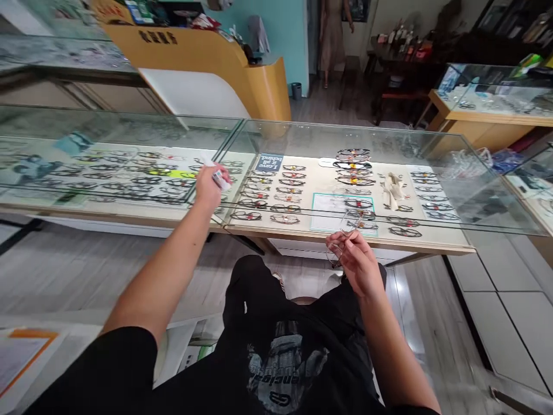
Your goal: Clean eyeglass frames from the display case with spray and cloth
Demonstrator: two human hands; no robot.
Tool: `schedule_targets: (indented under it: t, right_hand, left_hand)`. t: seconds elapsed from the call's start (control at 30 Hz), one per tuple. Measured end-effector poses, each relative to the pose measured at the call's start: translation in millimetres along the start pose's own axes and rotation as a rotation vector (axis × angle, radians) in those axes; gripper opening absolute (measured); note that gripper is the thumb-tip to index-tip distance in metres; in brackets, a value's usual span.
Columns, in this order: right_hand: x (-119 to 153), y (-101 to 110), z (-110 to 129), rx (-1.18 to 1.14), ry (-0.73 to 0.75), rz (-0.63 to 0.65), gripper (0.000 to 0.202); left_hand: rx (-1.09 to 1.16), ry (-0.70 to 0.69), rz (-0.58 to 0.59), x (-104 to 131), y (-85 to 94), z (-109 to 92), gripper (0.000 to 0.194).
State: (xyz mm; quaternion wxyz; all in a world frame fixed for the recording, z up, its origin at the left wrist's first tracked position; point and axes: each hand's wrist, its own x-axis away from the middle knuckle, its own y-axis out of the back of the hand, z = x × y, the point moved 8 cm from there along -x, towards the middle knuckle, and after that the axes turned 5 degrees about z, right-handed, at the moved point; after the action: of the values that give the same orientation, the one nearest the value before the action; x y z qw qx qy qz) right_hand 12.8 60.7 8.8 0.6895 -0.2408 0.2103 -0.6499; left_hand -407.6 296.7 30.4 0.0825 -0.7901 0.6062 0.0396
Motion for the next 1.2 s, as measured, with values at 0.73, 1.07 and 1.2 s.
schedule_targets:
  t: [0.73,1.07,1.2]
  right_hand:
    - [-13,-66,-52,0.082,-0.171,0.171,0.02]
    - [-9,-47,-44,0.069,-0.15,0.107,0.022]
    - [-10,-39,-42,0.062,-0.141,0.08,0.024]
  left_hand:
    - [0.659,0.486,0.865,230,-99.8,-46,0.087]
    - [0.643,0.515,0.551,211,-97.9,-1,0.065]
    - [0.606,0.438,0.509,214,-90.1,11,0.04]
